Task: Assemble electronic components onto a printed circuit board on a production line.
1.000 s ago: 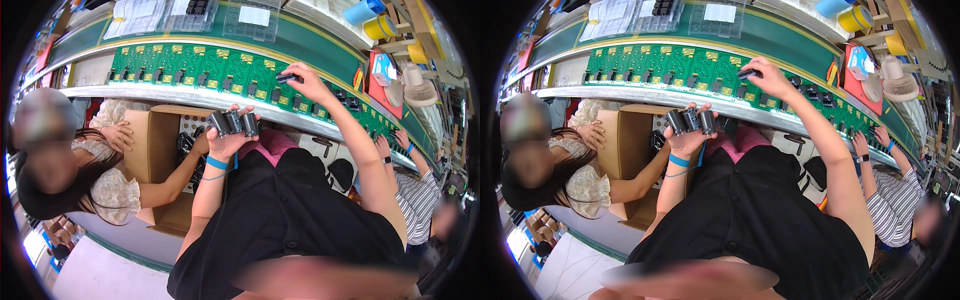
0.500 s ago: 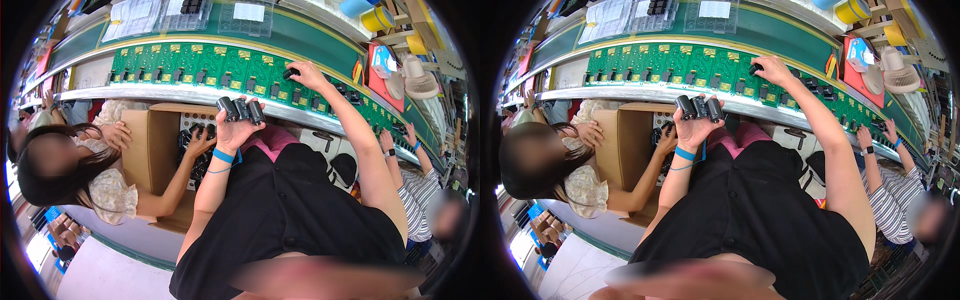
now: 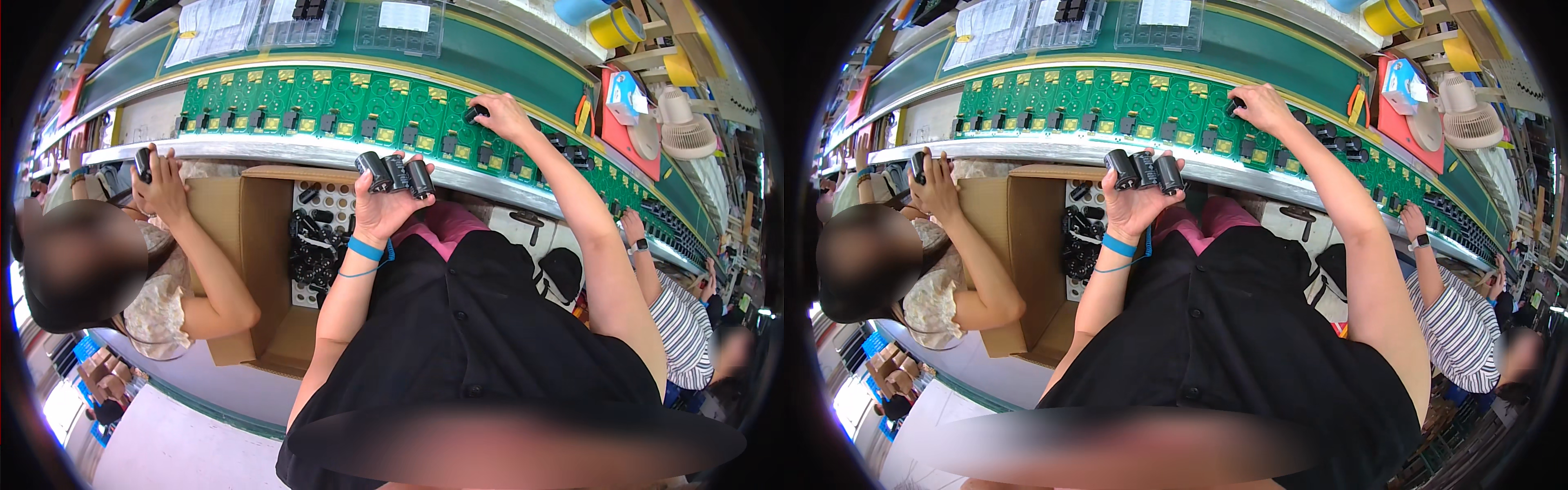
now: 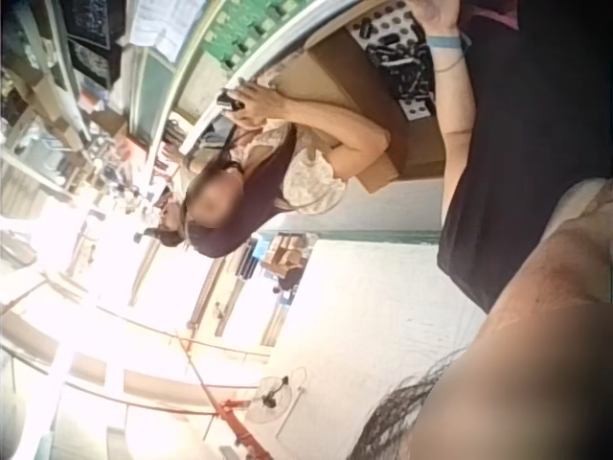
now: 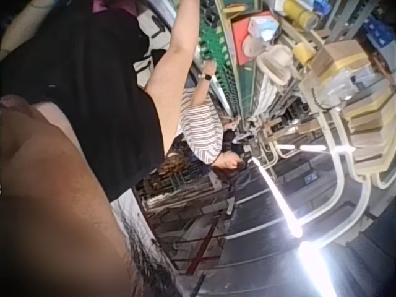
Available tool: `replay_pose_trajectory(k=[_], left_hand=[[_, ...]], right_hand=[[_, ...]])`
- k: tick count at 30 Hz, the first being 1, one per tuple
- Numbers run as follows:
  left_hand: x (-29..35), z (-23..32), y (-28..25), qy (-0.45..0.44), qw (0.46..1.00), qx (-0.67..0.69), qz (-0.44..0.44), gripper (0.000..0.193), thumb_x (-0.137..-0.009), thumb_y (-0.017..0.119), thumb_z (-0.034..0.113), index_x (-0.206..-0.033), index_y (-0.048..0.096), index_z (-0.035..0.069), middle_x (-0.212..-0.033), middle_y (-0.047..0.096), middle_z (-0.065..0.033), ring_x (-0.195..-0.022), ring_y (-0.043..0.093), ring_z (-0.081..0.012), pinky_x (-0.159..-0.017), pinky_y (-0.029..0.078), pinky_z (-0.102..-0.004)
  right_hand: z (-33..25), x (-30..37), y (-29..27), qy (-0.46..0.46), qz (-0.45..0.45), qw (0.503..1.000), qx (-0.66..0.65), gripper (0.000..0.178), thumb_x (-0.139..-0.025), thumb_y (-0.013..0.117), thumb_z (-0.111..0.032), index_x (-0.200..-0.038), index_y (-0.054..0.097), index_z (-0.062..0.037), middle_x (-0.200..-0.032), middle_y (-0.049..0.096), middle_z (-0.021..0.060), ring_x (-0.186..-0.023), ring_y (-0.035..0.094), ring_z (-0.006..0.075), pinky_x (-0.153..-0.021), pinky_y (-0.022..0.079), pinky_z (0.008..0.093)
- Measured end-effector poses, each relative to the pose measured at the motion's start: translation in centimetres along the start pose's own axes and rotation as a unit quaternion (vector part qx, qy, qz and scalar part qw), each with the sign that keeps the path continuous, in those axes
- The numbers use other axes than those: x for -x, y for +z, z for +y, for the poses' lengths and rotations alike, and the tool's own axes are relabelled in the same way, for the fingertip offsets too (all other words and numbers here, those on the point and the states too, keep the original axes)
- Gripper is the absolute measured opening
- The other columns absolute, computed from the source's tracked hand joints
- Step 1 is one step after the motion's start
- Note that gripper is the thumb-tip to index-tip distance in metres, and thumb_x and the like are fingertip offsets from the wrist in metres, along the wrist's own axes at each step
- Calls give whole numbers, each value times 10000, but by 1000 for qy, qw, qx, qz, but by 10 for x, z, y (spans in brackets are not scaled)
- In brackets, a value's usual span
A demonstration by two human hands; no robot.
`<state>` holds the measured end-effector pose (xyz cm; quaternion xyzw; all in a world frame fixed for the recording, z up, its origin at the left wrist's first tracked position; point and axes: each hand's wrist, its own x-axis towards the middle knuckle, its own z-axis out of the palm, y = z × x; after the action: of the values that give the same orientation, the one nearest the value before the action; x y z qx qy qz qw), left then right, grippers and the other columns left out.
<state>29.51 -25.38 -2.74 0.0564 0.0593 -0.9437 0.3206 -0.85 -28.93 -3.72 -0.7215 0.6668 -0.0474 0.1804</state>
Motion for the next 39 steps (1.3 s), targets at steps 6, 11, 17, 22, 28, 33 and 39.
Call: replay_pose_trajectory(k=[6, 11, 17, 22, 28, 33, 39], left_hand=[[0, 0, 1, 0, 1000, 3, 3, 540, -717, 678, 414, -1149, 499, 143, -1245, 458, -117, -1235, 356, -325, -865, 387, -553], [-1, 1, 5, 0, 1000, 5, 2, 536, -720, 674, 418, -1144, 501, 140, -1242, 457, -119, -1235, 353, -328, -858, 389, -548], [0, 1, 4, 3, 1000, 9, 8, 528, -731, 665, 408, -1153, 488, 143, -1243, 457, -117, -1225, 362, -326, -852, 402, -556], [-7, -2, -5, -6, 990, -130, 62, 602, -733, 658, 377, -1228, 438, 114, -1236, 467, -123, -1179, 429, -309, -893, 406, -546], [-12, -8, -3, -52, 988, -139, 33, 645, -733, 663, 328, -1266, 386, 93, -1232, 457, -134, -1145, 462, -316, -934, 375, -600], [-8, -9, 6, -32, 998, -59, -2, 620, -703, 679, 322, -1231, 426, 119, -1229, 447, -137, -1162, 451, -310, -942, 334, -649], [-10, 4, 1, -13, 997, -75, 8, 612, -690, 656, 279, -1216, 452, 42, -1068, 527, -119, -990, 524, -248, -769, 446, -382]], right_hand=[[-13, -1, 1, 60, 14, 997, 40, 352, -728, 689, -287, -1019, 628, -98, -909, 656, 86, -891, 602, 258, -820, 407, 389], [-12, -3, 4, 75, -4, 995, 73, 380, -723, 689, -344, -1018, 624, -113, -902, 651, 91, -891, 597, 260, -799, 405, 396], [-62, 14, -7, -70, 44, 996, -38, 390, -796, 637, -346, -1090, 586, -96, -861, 602, 90, -876, 557, 242, -745, 437, 350], [-127, 27, -19, 1, -183, 940, -287, 539, -773, 673, -330, -1239, 493, -126, -678, 537, 64, -637, 522, 144, -595, 419, 290], [-105, 28, 8, -21, -260, 869, -419, 644, -740, 698, -272, -1314, 432, -154, -696, 539, 41, -612, 514, 135, -555, 418, 289], [-107, 34, -33, 107, -320, 806, -486, 614, -731, 694, -191, -1295, 452, -166, -720, 506, -12, -575, 446, 61, -476, 340, 227], [-43, -5, -42, 7, 48, 964, -261, 466, -710, 689, -168, -1131, 497, -105, -945, 592, 92, -767, 595, 197, -688, 474, 310]])
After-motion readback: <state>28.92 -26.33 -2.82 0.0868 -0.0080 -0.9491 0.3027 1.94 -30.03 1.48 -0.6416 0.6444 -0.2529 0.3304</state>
